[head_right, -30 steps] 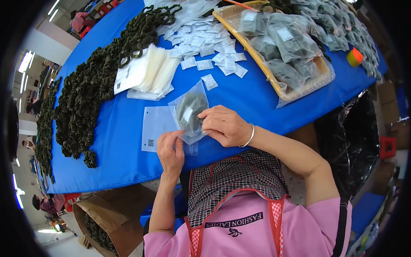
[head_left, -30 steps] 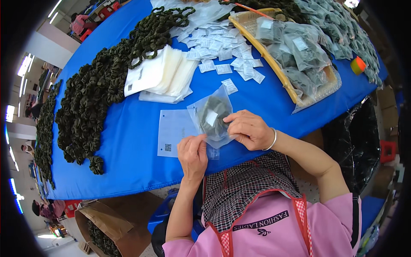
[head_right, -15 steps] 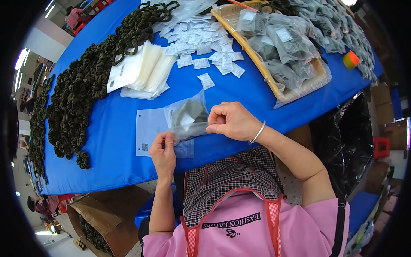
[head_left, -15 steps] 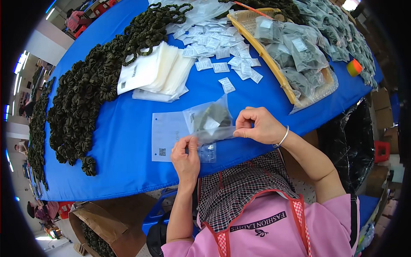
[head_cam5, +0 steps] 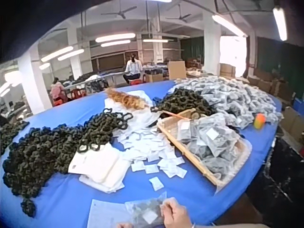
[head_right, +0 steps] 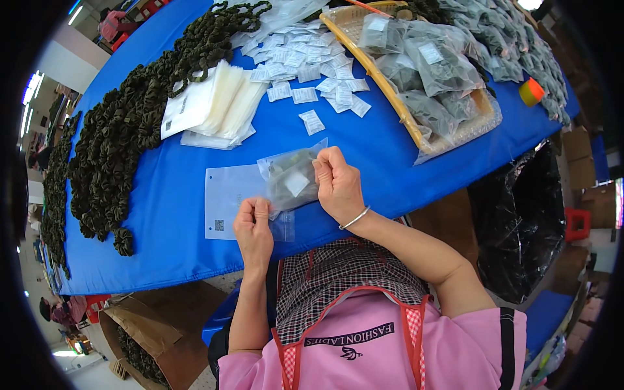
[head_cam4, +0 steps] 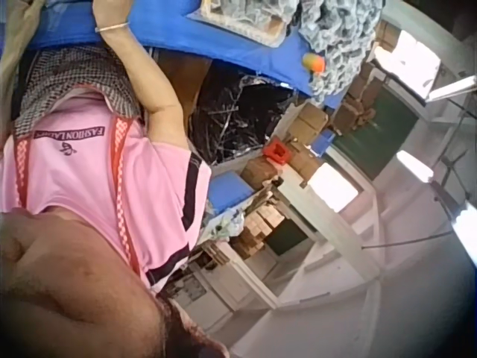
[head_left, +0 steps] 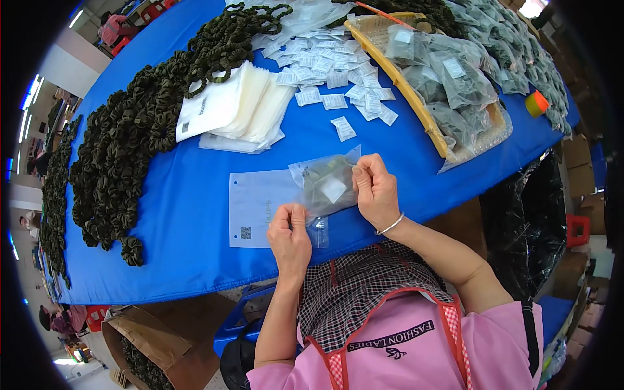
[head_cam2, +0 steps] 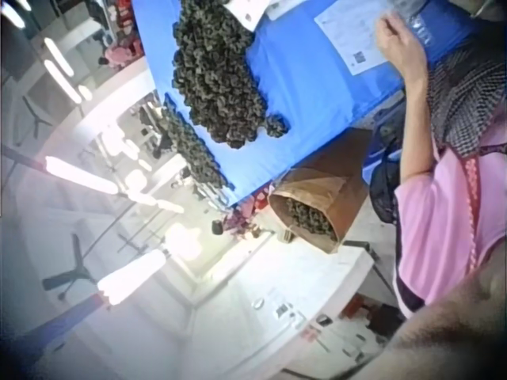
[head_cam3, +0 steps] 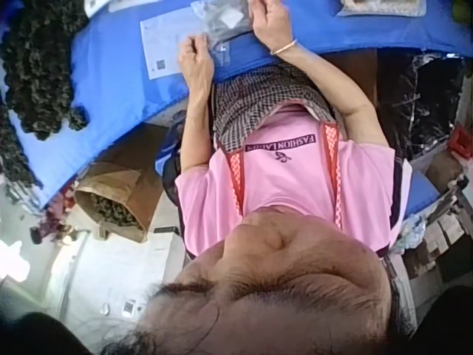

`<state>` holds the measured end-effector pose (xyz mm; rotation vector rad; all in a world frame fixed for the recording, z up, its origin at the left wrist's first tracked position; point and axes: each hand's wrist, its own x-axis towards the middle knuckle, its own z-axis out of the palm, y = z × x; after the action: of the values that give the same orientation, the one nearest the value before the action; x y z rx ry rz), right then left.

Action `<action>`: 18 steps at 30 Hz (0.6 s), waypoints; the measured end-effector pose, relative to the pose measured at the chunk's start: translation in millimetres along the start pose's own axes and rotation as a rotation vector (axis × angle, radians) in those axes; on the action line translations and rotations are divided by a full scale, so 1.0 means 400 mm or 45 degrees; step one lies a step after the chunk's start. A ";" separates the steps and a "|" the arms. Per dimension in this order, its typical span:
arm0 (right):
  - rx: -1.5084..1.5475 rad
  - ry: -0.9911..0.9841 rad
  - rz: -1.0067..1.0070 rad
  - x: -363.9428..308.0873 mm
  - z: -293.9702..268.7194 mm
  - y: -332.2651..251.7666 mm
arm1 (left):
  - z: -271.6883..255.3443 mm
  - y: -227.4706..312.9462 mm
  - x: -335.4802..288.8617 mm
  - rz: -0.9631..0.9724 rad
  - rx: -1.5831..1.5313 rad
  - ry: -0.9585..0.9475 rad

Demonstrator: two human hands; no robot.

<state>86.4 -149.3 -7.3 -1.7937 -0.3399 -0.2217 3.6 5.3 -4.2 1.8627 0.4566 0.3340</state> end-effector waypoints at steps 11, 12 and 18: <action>-0.751 0.159 -0.003 -0.010 0.008 -0.008 | 0.051 0.018 0.012 0.061 0.636 0.106; -0.804 0.112 0.045 -0.006 -0.002 -0.011 | 0.053 0.018 0.013 0.110 0.637 0.151; -0.247 -0.341 0.389 0.026 -0.036 0.006 | 0.073 0.012 0.006 0.082 0.690 0.159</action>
<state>97.4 -162.6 -2.5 -2.0442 -0.2335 0.2099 19.4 -19.3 -9.3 2.3959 0.6167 0.3982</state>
